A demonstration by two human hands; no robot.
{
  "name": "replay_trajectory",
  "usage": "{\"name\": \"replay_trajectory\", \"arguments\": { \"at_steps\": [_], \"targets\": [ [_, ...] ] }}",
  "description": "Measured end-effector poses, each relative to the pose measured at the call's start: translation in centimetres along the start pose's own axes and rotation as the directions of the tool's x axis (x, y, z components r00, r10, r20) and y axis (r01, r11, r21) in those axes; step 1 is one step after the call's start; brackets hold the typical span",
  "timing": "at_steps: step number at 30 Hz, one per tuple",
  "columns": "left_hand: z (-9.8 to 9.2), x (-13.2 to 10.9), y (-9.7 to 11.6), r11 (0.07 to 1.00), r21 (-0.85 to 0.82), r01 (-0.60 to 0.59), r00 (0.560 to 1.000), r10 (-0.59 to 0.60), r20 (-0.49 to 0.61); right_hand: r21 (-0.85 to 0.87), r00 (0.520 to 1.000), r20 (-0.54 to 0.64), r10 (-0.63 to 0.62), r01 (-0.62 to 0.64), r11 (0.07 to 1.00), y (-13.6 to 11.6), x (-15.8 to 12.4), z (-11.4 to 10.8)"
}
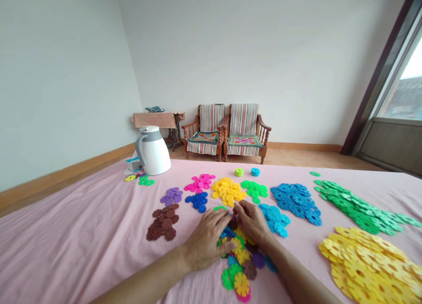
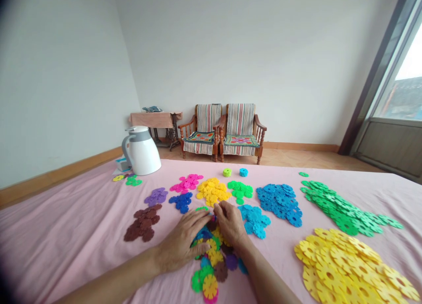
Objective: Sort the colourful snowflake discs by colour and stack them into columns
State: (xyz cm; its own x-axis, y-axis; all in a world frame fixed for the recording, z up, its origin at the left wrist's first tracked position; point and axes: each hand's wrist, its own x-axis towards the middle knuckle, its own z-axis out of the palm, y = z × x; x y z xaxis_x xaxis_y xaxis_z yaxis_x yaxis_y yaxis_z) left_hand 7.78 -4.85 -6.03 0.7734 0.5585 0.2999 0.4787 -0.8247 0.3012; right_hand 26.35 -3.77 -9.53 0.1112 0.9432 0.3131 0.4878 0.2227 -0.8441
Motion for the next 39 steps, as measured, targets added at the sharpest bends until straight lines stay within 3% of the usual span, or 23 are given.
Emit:
{"name": "replay_trajectory", "arguments": {
  "at_steps": [4, 8, 11, 17, 21, 25, 28, 31, 39],
  "targets": [
    [-0.4, -0.1, 1.0, 0.993, -0.071, -0.097, 0.992, 0.09, -0.089, 0.108, 0.997, -0.008, 0.079, -0.077, 0.991, -0.1, 0.0, -0.1],
    [-0.4, -0.5, 2.6, 0.94, -0.08, -0.332, 0.94, 0.337, 0.05, 0.191, 0.996, -0.031, 0.084, -0.077, 0.979, 0.0, 0.1, 0.0],
    [-0.1, -0.5, 3.2, 0.919, -0.058, -0.39, 0.911, 0.395, 0.119, 0.249, 0.995, -0.032, 0.092, -0.081, 0.965, 0.1, 0.2, -0.1],
    [0.1, -0.3, 2.3, 0.957, -0.062, -0.282, 0.959, 0.28, -0.033, 0.333, 0.994, 0.009, 0.107, -0.104, 0.937, 0.4, 0.3, -0.1],
    [-0.1, -0.5, 1.0, 0.984, -0.097, -0.151, 0.971, 0.129, -0.202, 0.151, 0.998, -0.021, 0.057, -0.053, 0.987, 0.4, 0.1, 0.2],
    [0.0, -0.5, -0.7, 0.991, -0.123, 0.061, 0.946, -0.097, -0.309, -0.081, 0.997, 0.015, -0.073, 0.074, 0.994, -0.2, -0.3, 0.4],
    [0.4, -0.3, -1.7, 0.981, -0.121, 0.153, 0.937, -0.183, -0.296, -0.242, 0.987, 0.068, -0.144, 0.157, 0.958, -0.7, -0.5, 0.6],
    [0.8, -0.2, -2.1, 0.978, -0.123, 0.17, 0.95, -0.195, -0.244, -0.321, 0.98, 0.097, -0.173, 0.195, 0.927, -0.9, -0.6, 0.8],
    [0.8, -0.4, -1.8, 0.976, -0.152, 0.153, 0.962, -0.183, -0.203, -0.231, 0.979, 0.065, -0.192, 0.202, 0.952, -1.1, -1.0, 0.6]
  ]
}}
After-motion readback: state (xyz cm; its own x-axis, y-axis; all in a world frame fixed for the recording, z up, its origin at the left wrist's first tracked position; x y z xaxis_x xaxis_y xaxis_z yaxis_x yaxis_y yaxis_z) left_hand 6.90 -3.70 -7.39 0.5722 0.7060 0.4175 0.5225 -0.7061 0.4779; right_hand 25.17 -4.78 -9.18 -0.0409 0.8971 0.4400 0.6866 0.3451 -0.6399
